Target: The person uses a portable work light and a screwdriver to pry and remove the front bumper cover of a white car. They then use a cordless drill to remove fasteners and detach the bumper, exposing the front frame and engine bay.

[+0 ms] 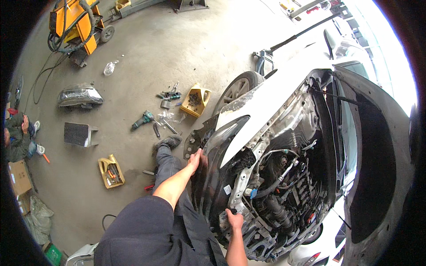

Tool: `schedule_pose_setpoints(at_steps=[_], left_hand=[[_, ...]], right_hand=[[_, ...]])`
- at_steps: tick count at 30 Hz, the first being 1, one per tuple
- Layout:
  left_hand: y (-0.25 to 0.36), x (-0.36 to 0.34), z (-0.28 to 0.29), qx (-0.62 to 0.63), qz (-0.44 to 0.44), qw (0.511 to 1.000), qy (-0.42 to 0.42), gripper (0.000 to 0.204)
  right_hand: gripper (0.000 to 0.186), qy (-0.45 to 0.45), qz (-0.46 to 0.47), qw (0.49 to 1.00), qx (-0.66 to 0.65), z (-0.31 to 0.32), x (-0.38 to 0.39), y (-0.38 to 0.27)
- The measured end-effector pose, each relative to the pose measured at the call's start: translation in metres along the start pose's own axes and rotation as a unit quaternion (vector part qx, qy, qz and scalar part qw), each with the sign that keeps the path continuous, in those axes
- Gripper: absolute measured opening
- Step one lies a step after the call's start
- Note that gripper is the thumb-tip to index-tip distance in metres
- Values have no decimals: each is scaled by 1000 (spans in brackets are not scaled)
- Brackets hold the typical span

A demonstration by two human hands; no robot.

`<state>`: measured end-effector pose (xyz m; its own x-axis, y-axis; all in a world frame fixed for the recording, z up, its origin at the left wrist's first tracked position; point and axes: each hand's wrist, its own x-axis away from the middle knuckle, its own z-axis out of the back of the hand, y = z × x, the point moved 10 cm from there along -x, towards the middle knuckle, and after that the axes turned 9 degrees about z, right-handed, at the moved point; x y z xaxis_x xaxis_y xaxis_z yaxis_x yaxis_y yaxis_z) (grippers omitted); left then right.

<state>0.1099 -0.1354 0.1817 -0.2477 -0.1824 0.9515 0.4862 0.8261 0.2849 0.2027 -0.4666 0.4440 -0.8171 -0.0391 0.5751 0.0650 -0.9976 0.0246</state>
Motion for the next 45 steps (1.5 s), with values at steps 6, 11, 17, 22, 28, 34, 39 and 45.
schedule_pose_setpoints(at_steps=[6, 11, 17, 22, 28, 34, 39, 45], left_hand=[[-13, -40, 4, -51, 19, 997, -45, 88], [-1, -42, -8, -12, -10, 991, -129, 77], [72, -29, 5, 163, -54, 981, -91, 77], [109, -118, -18, 90, -59, 985, -136, 53], [140, -80, -33, -111, -104, 985, -80, 42], [143, -63, -29, -68, -89, 994, 0, 46], [138, -79, -29, -94, -124, 987, 50, 47], [140, -79, -32, -101, -156, 982, 30, 46]], right_hand=[[82, -23, 4, 999, 45, 16, 6, -25], [78, -26, -13, 998, 64, 13, 2, -25], [69, 18, 9, 999, 28, 16, 7, -35], [58, 17, 19, 999, 39, 17, 0, -43], [61, -22, -6, 1000, 20, 4, 8, -27], [70, -82, -59, 992, 71, -9, 0, -8], [65, -98, -92, 981, 139, -2, -9, -1], [56, -48, -33, 991, 123, 7, -4, -20]])
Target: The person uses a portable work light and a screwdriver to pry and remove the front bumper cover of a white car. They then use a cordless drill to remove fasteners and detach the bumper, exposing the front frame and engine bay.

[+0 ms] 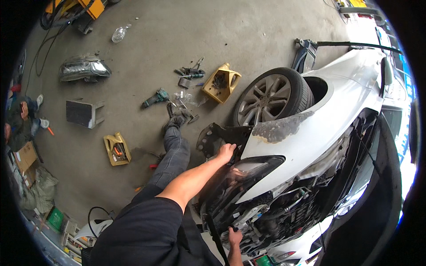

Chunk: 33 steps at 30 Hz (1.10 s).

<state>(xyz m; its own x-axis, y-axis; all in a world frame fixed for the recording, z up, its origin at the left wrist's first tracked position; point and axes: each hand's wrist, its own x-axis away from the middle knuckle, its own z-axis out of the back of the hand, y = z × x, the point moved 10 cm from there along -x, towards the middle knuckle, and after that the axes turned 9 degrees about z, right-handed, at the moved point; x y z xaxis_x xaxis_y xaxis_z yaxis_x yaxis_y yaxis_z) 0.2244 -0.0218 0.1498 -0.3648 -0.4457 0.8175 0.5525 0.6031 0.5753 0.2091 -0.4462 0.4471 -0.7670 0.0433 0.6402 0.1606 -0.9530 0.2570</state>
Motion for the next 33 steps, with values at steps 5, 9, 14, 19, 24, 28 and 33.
schedule_pose_setpoints(at_steps=[5, 9, 14, 19, 24, 28, 33], left_hand=[[-3, 6, 6, -2, 54, 998, -10, 49], [-6, 7, 8, -38, 89, 995, -17, 50], [5, 23, 14, -68, 88, 994, -8, 44], [13, 19, 12, -80, 35, 996, -31, 41], [13, 11, 11, -68, -12, 997, -23, 38], [16, 16, 14, -74, 12, 997, -25, 33], [22, 12, 13, -70, -19, 996, -56, 30]], right_hand=[[54, 4, -12, 1000, 4, 5, 8, -13], [55, 0, -2, 1000, 15, 0, 3, -7], [60, 9, -13, 1000, 8, 4, 9, -11], [62, 2, -13, 999, 33, 4, 6, -11], [62, 5, 2, 1000, 19, 10, 4, -20], [61, -22, -18, 999, 38, 8, 5, -17], [61, -23, -35, 999, 19, 1, 6, -12]])
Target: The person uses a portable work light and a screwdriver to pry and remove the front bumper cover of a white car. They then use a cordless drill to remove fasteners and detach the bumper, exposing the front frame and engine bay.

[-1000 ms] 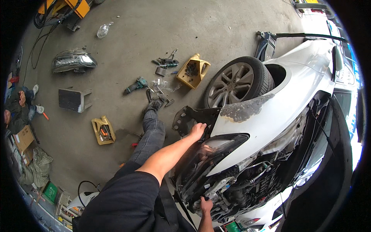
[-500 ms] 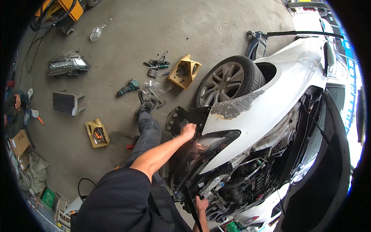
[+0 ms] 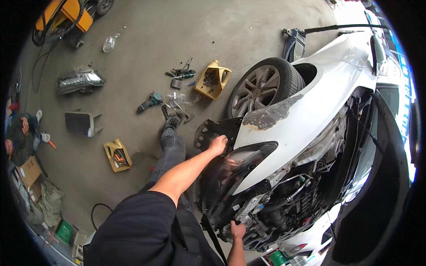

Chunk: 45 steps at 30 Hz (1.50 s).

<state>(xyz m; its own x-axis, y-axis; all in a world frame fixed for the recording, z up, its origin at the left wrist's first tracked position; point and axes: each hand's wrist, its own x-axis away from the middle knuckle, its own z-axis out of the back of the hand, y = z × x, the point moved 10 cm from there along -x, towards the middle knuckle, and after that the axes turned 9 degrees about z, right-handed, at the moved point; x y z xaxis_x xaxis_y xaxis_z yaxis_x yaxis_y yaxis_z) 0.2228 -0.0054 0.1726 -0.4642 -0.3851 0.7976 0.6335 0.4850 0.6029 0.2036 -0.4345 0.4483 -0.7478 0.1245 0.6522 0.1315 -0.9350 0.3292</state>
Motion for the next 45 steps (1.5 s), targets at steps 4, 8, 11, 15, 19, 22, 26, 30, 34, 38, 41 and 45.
schedule_pose_setpoints(at_steps=[4, 8, 11, 15, 19, 22, 26, 30, 34, 38, 41, 45], left_hand=[[-4, -3, -3, -52, -34, 998, -20, 32], [4, -1, 5, -150, -88, 982, -74, 42], [2, 18, 23, -63, 122, 970, -200, 41], [-16, 27, 66, -74, 157, 952, -252, 47], [-4, 28, 155, -72, 177, 958, -213, 44], [24, 13, 214, -66, 176, 965, -184, 40], [57, -30, 249, -83, 110, 979, -153, 37], [68, -76, 224, -194, 61, 962, -183, 37], [25, -184, 212, -215, 68, 947, -231, 37], [-2, -310, 205, -283, -37, 934, -217, 31], [0, -355, 161, -354, -205, 881, -239, 28], [31, -275, 91, -480, -405, 721, -292, 24]], right_hand=[[62, -3, 1, 1000, 13, -3, 3, 0], [63, -18, -9, 1000, -1, -8, -2, 7], [63, -16, -13, 999, -39, -14, -1, 5], [63, -29, 7, 999, -15, -24, -12, 17], [78, -97, 18, 982, -164, 18, 9, -1], [28, 364, -39, 923, -121, 99, 72, -32], [26, 96, 147, 810, -560, 39, 103, -243], [37, -52, 186, 763, -617, -133, 26, -445], [44, -9, 202, 826, -526, -207, -122, -596], [43, -10, 168, 869, -465, -262, -283, -744], [45, 58, 97, 891, -440, -296, -399, -812], [34, 153, 27, 873, -463, -328, -449, -816]])
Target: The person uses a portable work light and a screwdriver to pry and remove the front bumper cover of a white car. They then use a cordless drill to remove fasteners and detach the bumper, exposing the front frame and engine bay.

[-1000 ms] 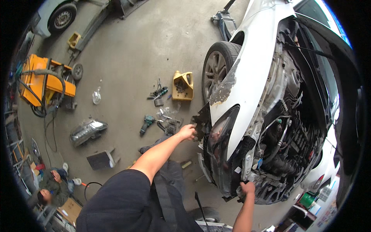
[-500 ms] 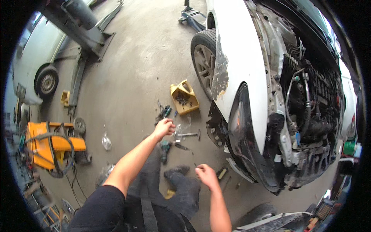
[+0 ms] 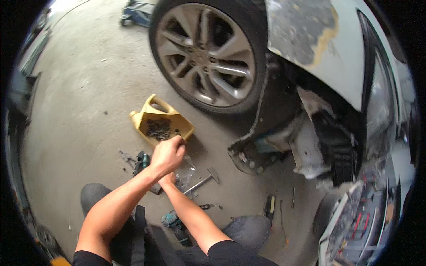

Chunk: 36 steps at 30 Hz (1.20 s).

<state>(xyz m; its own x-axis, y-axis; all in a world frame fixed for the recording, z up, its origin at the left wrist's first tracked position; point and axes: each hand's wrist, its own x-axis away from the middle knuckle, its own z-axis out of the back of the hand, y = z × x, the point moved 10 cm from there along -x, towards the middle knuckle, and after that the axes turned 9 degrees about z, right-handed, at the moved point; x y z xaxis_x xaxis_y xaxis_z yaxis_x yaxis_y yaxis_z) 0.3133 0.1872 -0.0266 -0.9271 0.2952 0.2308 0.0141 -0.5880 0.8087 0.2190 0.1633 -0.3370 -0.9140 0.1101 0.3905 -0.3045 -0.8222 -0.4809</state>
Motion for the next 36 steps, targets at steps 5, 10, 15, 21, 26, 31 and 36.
schedule_pose_setpoints(at_steps=[5, 10, 15, 21, 26, 31, 36], left_hand=[[-16, -7, -13, -149, -64, 980, -113, 20], [-10, 18, -73, -220, -219, 920, -241, 31], [63, 29, -60, 60, -241, 921, -301, 39], [168, 19, -46, 332, -213, 900, -185, 34], [204, 11, -49, 390, -245, 878, -133, 28], [211, 20, -59, 435, -280, 842, -151, 29], [221, 11, -73, 404, -301, 853, -137, 33]], right_hand=[[21, -133, 134, 968, 167, 36, 23, -19], [29, -200, 199, 955, 90, 257, 86, -52], [22, -11, 83, 995, -61, 400, 123, -55], [49, 266, 191, 907, -265, 467, 169, -51], [50, 405, 226, 848, -255, 502, 152, -84], [49, 451, 222, 837, -214, 514, 160, -70], [49, 462, 215, 827, -237, 518, 157, -53]])
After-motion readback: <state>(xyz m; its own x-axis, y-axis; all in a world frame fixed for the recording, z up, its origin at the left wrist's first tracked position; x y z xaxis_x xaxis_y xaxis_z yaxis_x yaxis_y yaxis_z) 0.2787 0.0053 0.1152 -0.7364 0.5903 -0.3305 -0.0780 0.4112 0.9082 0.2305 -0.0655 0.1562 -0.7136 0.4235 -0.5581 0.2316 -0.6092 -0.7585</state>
